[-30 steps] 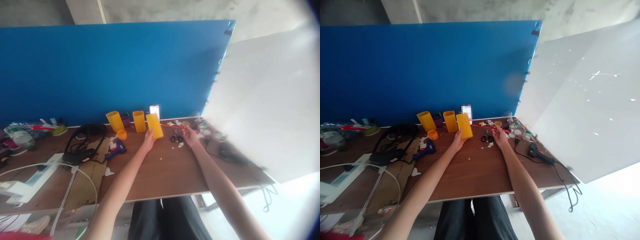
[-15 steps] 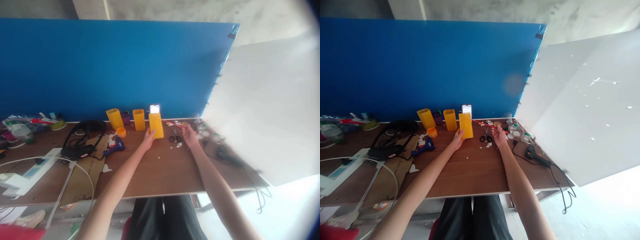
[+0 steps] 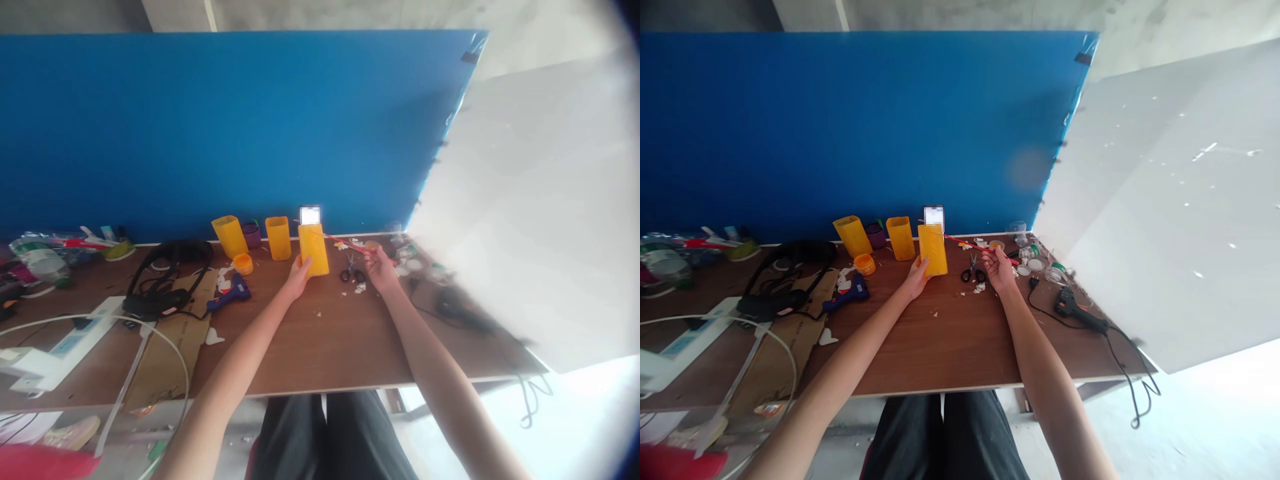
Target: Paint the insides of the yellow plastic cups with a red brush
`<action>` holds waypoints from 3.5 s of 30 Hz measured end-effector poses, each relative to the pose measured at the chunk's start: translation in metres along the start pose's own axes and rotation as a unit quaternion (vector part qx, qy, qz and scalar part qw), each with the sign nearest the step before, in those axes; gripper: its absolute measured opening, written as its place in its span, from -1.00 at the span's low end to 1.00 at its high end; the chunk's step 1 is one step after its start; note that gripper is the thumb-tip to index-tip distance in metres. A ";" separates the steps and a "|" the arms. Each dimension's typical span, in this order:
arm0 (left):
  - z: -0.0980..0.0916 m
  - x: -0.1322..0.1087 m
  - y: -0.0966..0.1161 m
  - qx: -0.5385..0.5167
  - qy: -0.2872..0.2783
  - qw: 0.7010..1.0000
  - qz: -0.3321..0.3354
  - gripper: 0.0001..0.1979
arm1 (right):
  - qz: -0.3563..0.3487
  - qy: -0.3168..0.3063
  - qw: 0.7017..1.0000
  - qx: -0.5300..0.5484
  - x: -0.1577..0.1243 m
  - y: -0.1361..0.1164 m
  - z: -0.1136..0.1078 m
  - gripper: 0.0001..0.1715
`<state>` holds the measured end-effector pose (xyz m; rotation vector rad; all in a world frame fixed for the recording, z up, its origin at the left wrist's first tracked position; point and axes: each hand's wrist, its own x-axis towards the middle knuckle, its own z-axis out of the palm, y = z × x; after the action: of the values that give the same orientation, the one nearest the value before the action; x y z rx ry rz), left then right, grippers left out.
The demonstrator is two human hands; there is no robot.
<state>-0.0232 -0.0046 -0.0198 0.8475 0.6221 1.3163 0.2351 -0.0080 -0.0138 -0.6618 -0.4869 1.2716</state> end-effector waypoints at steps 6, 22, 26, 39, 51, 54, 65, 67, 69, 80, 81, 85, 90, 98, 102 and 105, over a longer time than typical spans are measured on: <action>0.002 -0.002 0.001 0.009 0.006 1.000 0.001 -0.57 | -0.009 0.000 1.000 0.015 -0.002 -0.005 0.002 -0.71; -0.004 0.003 -0.002 -0.003 0.003 1.000 -0.005 -0.56 | 0.019 0.002 1.000 0.007 -0.002 -0.002 0.002 -0.74; -0.004 0.003 -0.002 -0.011 0.000 1.000 -0.007 -0.54 | 0.032 -0.014 0.999 0.012 -0.004 -0.003 0.002 -0.77; -0.003 0.009 -0.003 -0.051 0.034 0.998 -0.021 -0.59 | 0.042 -0.026 0.999 -0.005 -0.001 -0.003 -0.002 -0.76; 0.006 0.003 0.010 -0.072 0.033 0.996 -0.036 -0.39 | 0.033 -0.037 0.997 -0.053 -0.001 -0.006 -0.007 -0.74; 0.006 0.002 0.011 -0.076 0.024 0.996 -0.042 -0.35 | 0.028 -0.038 0.997 -0.060 -0.002 -0.008 -0.009 -0.75; 0.004 0.004 0.007 -0.083 0.029 0.995 -0.038 -0.40 | 0.011 -0.051 0.995 -0.080 -0.003 -0.008 -0.009 -0.75; 0.005 0.003 0.007 -0.080 0.030 0.995 -0.040 -0.41 | 0.012 -0.050 0.995 -0.083 -0.003 -0.008 -0.008 -0.75; 0.006 0.003 0.008 -0.072 0.027 0.996 -0.040 -0.42 | 0.012 -0.048 0.995 -0.085 -0.003 -0.008 -0.008 -0.75; 0.006 0.002 0.008 -0.065 0.014 0.997 -0.032 -0.41 | 0.005 -0.041 0.995 -0.086 -0.006 -0.010 -0.005 -0.75; 0.006 0.002 0.008 -0.065 0.011 0.997 -0.032 -0.41 | 0.005 -0.040 0.996 -0.085 -0.007 -0.010 -0.005 -0.75; 0.006 0.002 0.009 -0.072 0.005 0.997 -0.032 -0.41 | 0.008 -0.037 0.996 -0.081 -0.006 -0.011 -0.004 -0.76; 0.007 0.001 0.010 -0.067 0.009 0.997 -0.032 -0.39 | 0.008 -0.033 0.997 -0.075 -0.007 -0.011 -0.004 -0.77; 0.000 0.006 0.006 -0.083 0.033 0.995 -0.035 -0.38 | 0.008 -0.032 0.998 -0.061 -0.007 -0.013 -0.004 -0.76; 0.000 0.006 0.006 -0.086 0.043 0.995 -0.037 -0.37 | 0.009 -0.042 0.997 -0.064 -0.008 -0.013 -0.003 -0.75; 0.001 0.006 0.007 -0.086 0.042 0.995 -0.038 -0.38 | 0.014 -0.054 0.996 -0.071 -0.009 -0.012 -0.002 -0.76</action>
<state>-0.0257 0.0011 -0.0134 0.6247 0.5909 1.3198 0.2429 -0.0193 -0.0067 -0.7228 -0.6645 1.3121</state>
